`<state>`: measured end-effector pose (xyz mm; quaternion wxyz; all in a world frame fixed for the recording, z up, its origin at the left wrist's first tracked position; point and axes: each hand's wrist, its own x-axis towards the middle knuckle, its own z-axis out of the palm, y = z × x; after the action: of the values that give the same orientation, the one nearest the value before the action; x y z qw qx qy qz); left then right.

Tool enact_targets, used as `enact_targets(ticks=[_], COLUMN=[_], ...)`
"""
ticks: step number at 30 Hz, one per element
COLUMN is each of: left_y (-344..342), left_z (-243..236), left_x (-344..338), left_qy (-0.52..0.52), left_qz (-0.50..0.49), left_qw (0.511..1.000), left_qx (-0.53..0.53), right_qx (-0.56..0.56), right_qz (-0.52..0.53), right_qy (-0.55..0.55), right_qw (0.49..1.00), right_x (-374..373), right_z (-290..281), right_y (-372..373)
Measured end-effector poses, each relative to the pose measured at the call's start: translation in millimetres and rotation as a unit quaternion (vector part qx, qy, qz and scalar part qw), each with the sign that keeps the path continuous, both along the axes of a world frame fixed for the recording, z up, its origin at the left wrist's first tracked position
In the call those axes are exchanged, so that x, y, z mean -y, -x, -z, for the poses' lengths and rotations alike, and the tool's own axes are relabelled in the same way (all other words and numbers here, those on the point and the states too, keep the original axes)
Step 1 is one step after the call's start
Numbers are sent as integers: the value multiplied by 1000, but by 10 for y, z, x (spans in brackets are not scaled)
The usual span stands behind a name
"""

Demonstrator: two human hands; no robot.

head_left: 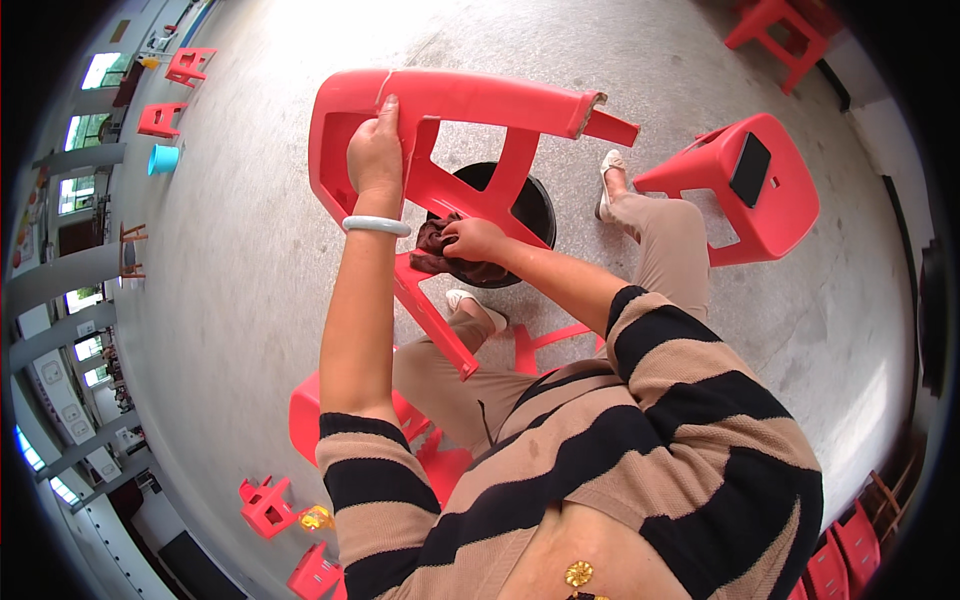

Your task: Cleaning and wiping red plastic chairs with a cloth.

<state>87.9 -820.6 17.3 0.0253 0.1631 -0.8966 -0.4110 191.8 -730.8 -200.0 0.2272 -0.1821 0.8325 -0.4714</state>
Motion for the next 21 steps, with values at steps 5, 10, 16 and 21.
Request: enact_targets(ticks=[5, 10, 16, 21], left_y=[-78, -345, -582, -715], left_z=[74, 134, 130, 165], left_x=[-157, -166, 28, 257], left_qy=[160, 262, 305, 286], left_qz=[141, 229, 283, 251], left_qw=[977, 936, 903, 923], left_qx=[-18, -49, -104, -61], right_qx=[63, 59, 96, 223], right_qz=[59, 107, 95, 165], right_qy=[3, 57, 98, 123], right_qw=[996, 991, 986, 953], right_x=[-36, -222, -365, -747], right_z=[18, 194, 133, 78], right_y=[-36, -2, -45, 112])
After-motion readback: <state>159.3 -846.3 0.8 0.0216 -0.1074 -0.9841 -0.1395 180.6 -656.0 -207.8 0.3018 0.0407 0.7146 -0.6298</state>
